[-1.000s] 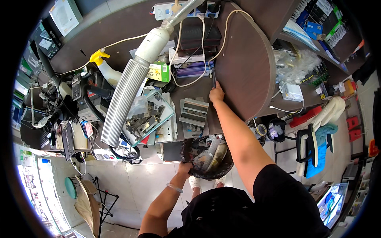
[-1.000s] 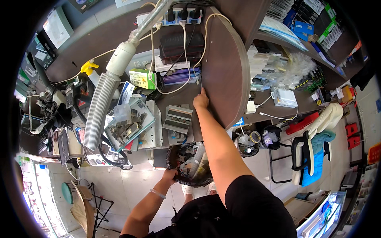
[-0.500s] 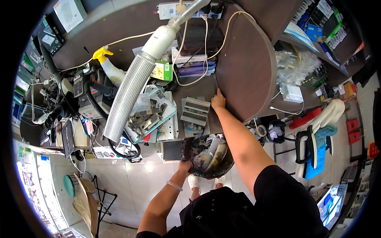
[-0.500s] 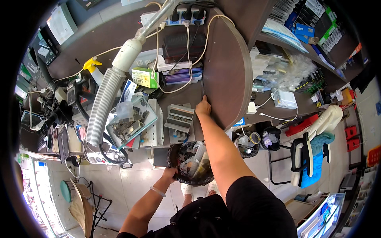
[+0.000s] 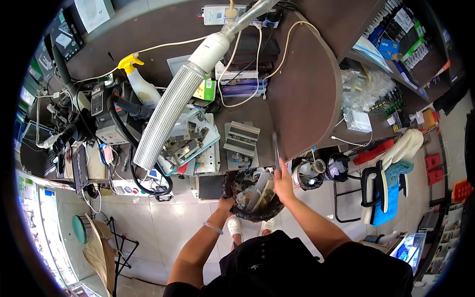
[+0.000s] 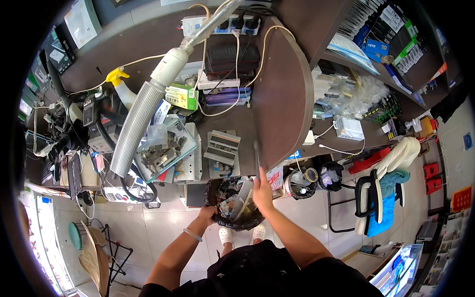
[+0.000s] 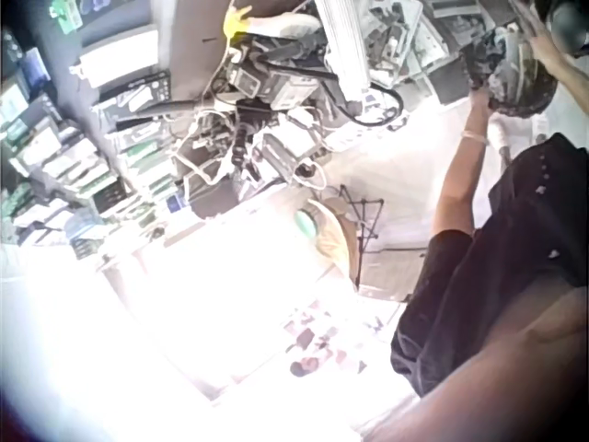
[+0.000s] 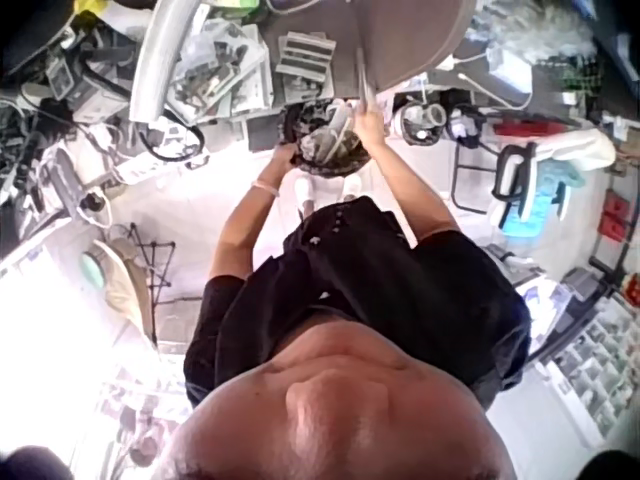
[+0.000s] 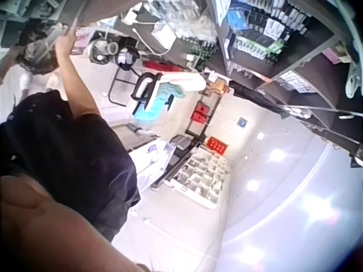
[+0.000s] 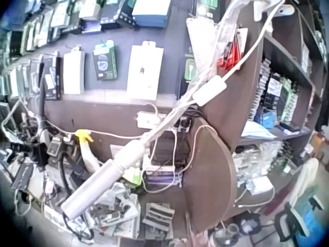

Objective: The person clears small components and debris from a circuit board using a small brush and then pours the collected waste into a trash bin.

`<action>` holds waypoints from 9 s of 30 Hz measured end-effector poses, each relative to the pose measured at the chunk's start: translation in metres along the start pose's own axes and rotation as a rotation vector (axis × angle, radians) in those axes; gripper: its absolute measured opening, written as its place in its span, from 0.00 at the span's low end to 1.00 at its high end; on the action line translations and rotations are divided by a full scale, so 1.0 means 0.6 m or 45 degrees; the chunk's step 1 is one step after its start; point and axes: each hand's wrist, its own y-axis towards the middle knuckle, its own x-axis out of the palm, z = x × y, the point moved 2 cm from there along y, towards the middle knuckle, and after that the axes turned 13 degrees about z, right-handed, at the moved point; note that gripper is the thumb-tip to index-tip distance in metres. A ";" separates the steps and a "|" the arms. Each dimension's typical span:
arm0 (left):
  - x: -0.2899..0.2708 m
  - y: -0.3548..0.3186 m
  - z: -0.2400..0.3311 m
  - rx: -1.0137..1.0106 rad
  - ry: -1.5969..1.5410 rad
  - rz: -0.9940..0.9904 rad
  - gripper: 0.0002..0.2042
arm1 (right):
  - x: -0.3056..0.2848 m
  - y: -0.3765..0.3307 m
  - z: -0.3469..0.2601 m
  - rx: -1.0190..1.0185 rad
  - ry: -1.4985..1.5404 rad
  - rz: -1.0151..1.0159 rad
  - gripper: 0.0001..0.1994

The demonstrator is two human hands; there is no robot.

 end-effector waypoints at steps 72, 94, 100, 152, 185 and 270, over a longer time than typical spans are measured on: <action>-0.003 0.017 -0.011 0.069 0.045 0.035 0.21 | 0.116 0.196 -0.108 -0.363 -0.335 0.339 0.22; 0.000 0.037 -0.047 0.080 -0.149 -0.028 0.17 | -0.083 -0.049 -0.004 -0.704 -0.625 0.014 0.23; -0.005 0.053 -0.054 0.045 -0.027 -0.011 0.22 | -0.110 -0.101 0.062 -0.502 -0.608 -0.071 0.21; -0.010 0.040 -0.045 -0.066 -0.062 0.123 0.15 | -0.079 -0.086 0.045 -0.494 -0.063 -0.053 0.18; 0.001 0.020 -0.041 -0.069 -0.048 0.107 0.17 | -0.114 -0.097 0.039 -0.629 -0.414 0.035 0.22; 0.019 -0.039 -0.019 0.003 0.011 0.117 0.12 | -0.104 -0.024 -0.013 -0.781 -0.518 0.068 0.20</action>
